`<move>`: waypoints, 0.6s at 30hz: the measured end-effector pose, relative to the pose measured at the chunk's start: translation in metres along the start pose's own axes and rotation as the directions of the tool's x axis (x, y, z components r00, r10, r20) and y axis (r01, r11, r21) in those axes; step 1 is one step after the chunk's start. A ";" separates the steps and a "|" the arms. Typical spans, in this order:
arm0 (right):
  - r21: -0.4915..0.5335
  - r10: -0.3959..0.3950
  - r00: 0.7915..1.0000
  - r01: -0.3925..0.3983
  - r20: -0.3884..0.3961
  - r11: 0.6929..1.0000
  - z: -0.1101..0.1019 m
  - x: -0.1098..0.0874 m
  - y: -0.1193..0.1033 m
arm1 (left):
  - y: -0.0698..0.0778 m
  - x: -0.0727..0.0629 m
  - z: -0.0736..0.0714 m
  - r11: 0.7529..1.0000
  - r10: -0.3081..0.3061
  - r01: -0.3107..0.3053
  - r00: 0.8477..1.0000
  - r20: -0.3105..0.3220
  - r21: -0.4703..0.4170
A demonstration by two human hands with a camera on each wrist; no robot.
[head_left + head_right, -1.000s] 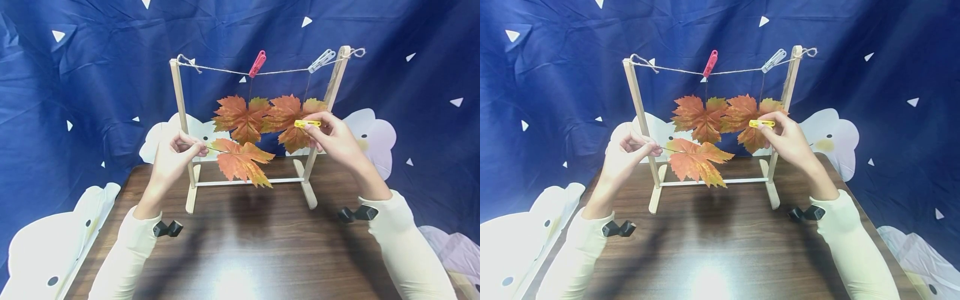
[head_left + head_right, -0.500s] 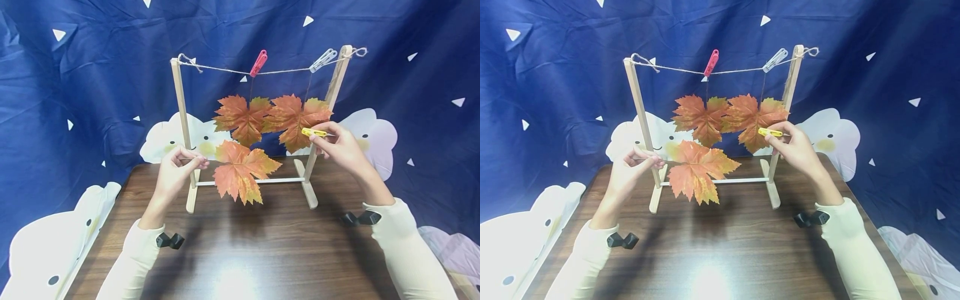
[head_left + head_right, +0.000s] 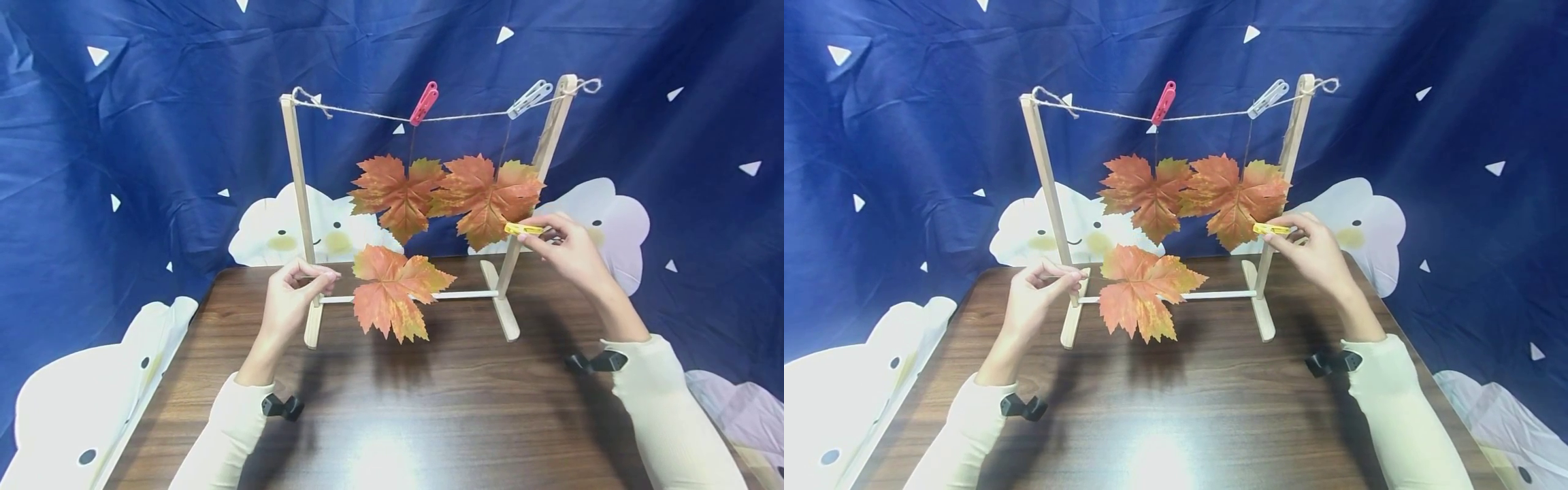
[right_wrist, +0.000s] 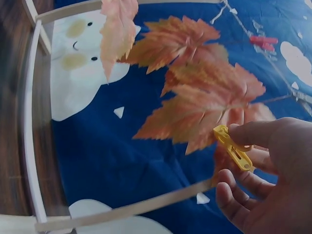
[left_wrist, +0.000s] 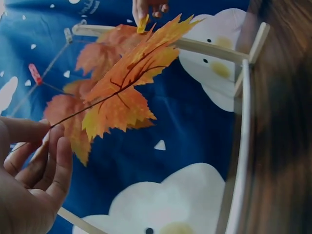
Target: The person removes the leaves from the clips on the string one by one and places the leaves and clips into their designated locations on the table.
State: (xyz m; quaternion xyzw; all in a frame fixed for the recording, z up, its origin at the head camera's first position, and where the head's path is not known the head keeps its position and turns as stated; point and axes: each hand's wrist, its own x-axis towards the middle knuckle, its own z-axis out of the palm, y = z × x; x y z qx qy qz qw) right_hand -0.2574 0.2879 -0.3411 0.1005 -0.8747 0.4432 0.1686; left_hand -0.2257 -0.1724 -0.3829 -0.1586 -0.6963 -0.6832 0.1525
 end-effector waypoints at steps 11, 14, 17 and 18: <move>-0.063 -0.035 0.999 0.034 -0.024 0.997 -0.005 -0.001 0.042 | -0.033 -0.011 -0.004 0.998 -0.055 0.054 0.998 -0.031 -0.030; -0.070 -0.035 0.999 0.034 -0.017 0.997 -0.003 -0.001 0.056 | -0.042 -0.016 -0.005 0.997 -0.070 0.069 0.997 -0.029 -0.044; -0.080 -0.024 1.000 0.024 -0.004 0.997 0.000 0.000 0.068 | -0.052 -0.021 -0.005 0.995 -0.092 0.090 0.995 -0.027 -0.052; -0.082 -0.018 1.000 0.018 0.004 0.996 0.001 -0.001 0.072 | -0.055 -0.022 -0.004 0.994 -0.098 0.097 0.995 -0.026 -0.059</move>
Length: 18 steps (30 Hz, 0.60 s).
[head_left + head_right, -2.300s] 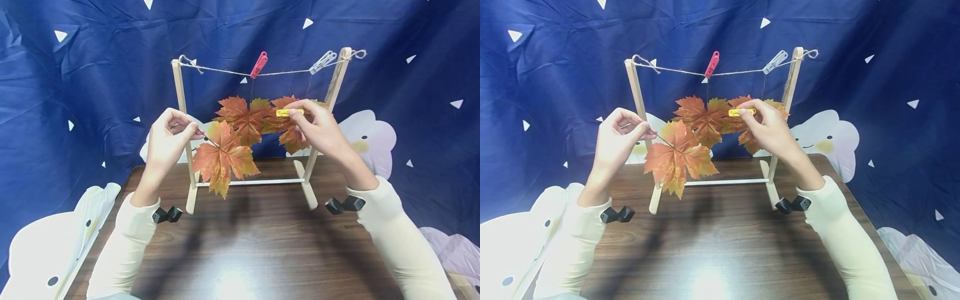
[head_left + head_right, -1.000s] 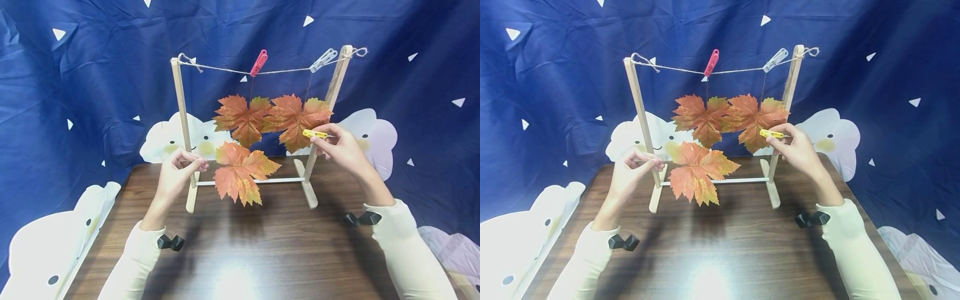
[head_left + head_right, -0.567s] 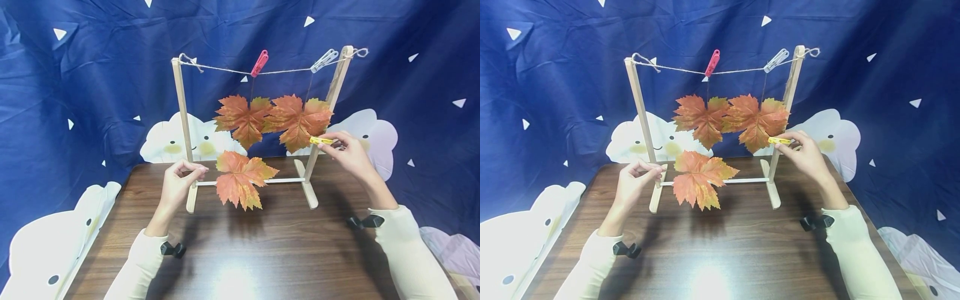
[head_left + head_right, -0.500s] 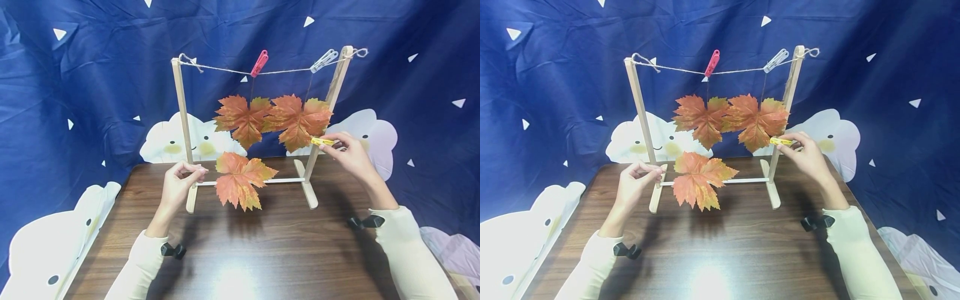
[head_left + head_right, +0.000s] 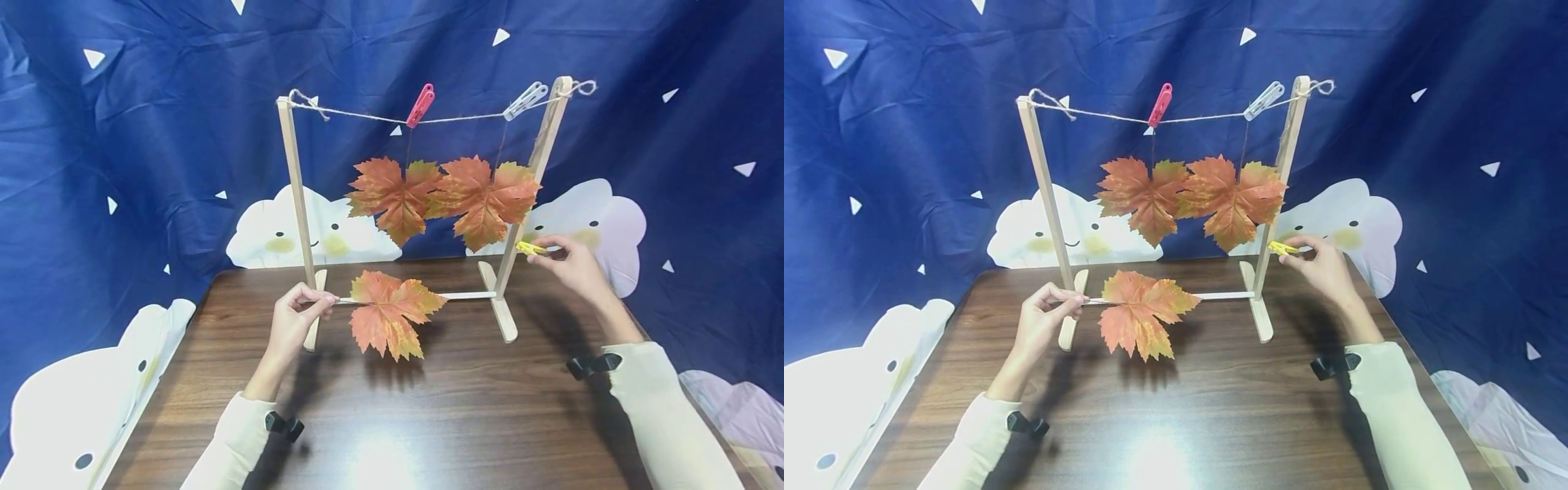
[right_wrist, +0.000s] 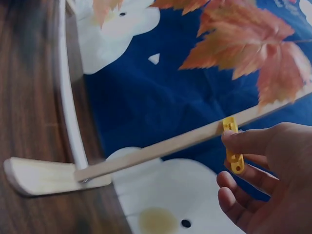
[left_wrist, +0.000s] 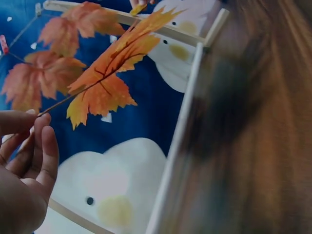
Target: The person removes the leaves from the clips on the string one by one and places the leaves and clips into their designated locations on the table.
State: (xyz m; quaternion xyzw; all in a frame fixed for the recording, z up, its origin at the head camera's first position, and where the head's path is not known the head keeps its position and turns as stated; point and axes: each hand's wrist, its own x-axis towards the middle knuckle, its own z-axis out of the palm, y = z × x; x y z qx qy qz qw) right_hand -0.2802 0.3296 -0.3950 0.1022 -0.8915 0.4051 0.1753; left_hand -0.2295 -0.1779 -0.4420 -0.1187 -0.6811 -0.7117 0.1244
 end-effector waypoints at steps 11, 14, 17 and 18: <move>-0.124 0.117 0.993 -0.113 0.032 0.986 0.009 -0.011 0.037 | -0.035 -0.013 0.000 0.996 -0.083 0.083 0.997 0.012 -0.030; -0.160 0.153 0.988 -0.146 0.029 0.976 0.011 -0.012 0.047 | -0.041 -0.016 0.001 0.995 -0.095 0.096 0.995 0.017 -0.032; -0.192 0.170 0.985 -0.160 0.038 0.968 0.015 -0.014 0.059 | -0.046 -0.018 0.003 0.994 -0.108 0.109 0.994 0.023 -0.027; -0.200 0.174 0.984 -0.162 0.042 0.966 0.016 -0.015 0.063 | -0.048 -0.018 0.003 0.993 -0.114 0.115 0.993 0.024 -0.024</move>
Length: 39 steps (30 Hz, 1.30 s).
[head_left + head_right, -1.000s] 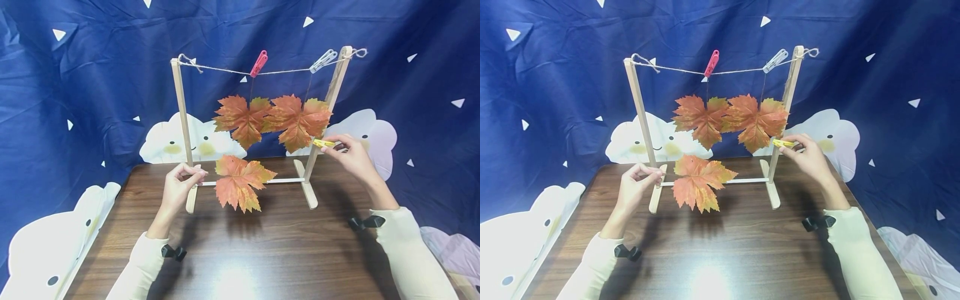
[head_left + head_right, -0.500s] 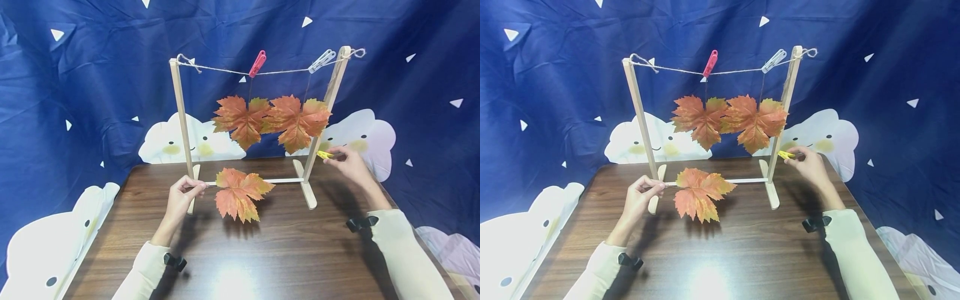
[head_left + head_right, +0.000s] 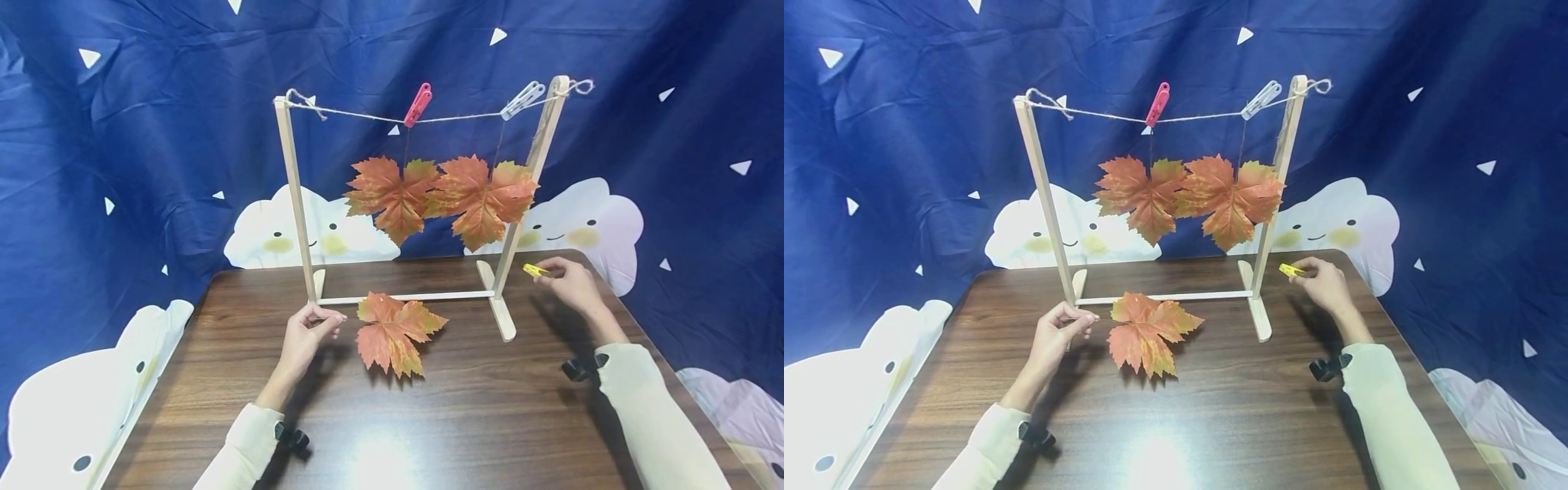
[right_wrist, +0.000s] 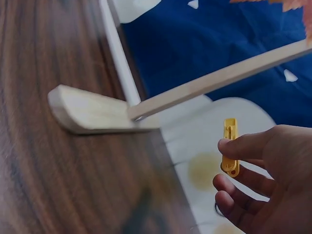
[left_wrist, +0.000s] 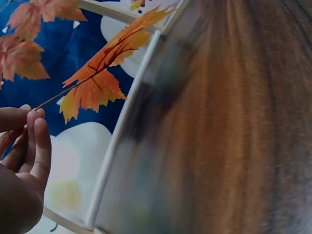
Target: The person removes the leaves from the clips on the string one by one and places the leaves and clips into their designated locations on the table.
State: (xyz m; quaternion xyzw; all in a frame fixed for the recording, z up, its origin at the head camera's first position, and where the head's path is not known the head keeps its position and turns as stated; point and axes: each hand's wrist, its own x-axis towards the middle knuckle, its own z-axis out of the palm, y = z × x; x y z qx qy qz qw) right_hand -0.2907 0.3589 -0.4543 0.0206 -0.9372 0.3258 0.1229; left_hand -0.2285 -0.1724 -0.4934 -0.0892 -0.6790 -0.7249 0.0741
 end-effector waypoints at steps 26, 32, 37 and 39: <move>-0.085 0.144 0.984 -0.136 0.107 0.987 0.038 -0.007 0.036 | -0.011 -0.004 -0.013 0.889 -0.172 0.133 0.984 0.050 0.439; -0.096 0.155 0.982 -0.144 0.112 0.985 0.039 -0.004 0.035 | -0.009 -0.006 -0.015 0.756 -0.163 0.020 0.974 0.158 0.655; -0.112 0.149 0.983 -0.137 0.104 0.984 0.041 -0.003 0.035 | -0.015 -0.007 -0.014 0.662 -0.127 -0.110 0.958 0.255 0.742; -0.120 0.150 0.984 -0.138 0.101 0.983 0.043 -0.003 0.036 | -0.016 -0.008 -0.013 0.614 -0.112 -0.153 0.955 0.276 0.775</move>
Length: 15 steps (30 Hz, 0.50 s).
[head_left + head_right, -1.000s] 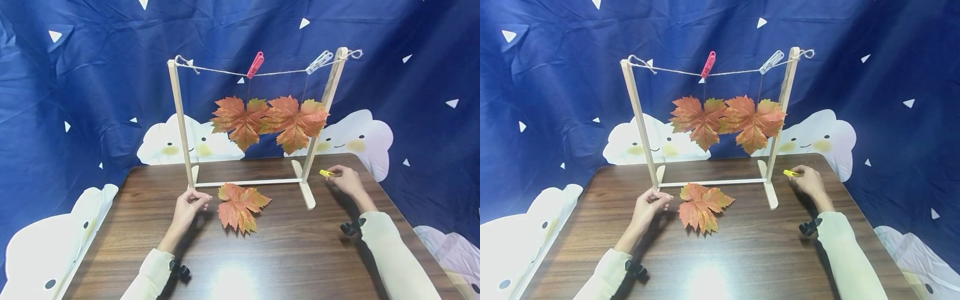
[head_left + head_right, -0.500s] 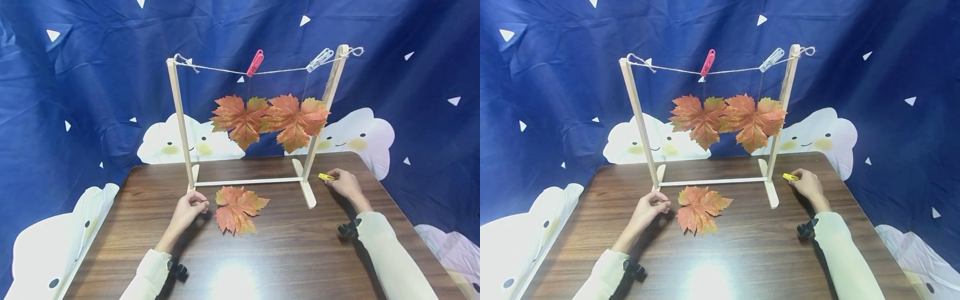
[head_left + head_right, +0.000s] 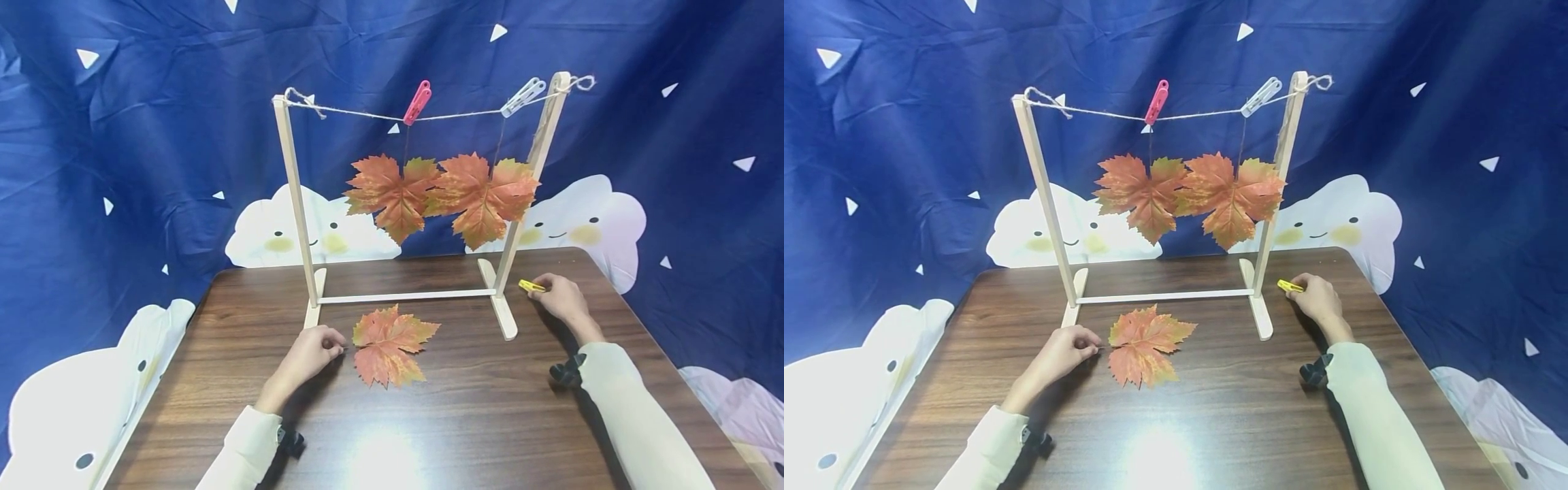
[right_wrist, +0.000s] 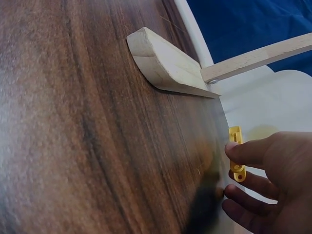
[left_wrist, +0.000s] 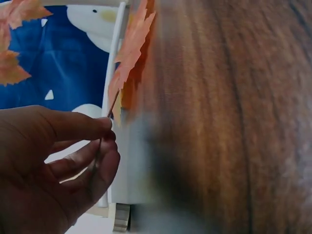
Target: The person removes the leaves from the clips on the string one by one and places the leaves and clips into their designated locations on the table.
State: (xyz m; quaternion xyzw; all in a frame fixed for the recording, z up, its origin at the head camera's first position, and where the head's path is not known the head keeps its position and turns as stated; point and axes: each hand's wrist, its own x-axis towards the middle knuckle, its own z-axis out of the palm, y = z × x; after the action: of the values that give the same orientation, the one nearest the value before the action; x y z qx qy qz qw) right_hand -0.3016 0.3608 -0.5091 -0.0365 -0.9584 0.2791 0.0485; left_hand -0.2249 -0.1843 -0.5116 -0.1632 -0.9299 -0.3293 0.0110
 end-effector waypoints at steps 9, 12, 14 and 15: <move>-0.023 0.015 1.000 -0.015 -0.013 1.000 0.001 0.001 0.000 | 0.002 -0.002 0.005 0.989 0.032 -0.034 0.999 0.018 0.141; -0.026 0.023 1.000 -0.023 -0.008 0.999 0.001 0.001 0.000 | 0.002 -0.002 0.006 0.986 0.043 -0.049 0.998 0.042 0.156; -0.029 0.026 1.000 -0.026 -0.003 0.999 0.002 0.001 0.000 | 0.002 -0.002 0.006 0.987 0.039 -0.047 0.997 0.059 0.154; -0.028 0.028 1.000 -0.028 0.001 0.999 0.002 0.001 0.000 | 0.002 -0.002 0.006 0.988 0.036 -0.045 0.997 0.065 0.149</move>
State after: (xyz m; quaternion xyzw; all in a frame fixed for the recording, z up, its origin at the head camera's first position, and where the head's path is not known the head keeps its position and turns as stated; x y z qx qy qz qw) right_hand -0.3025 0.3597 -0.5112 -0.0504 -0.9616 0.2661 0.0434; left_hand -0.2221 -0.1791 -0.5155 -0.1910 -0.9486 -0.2525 0.0012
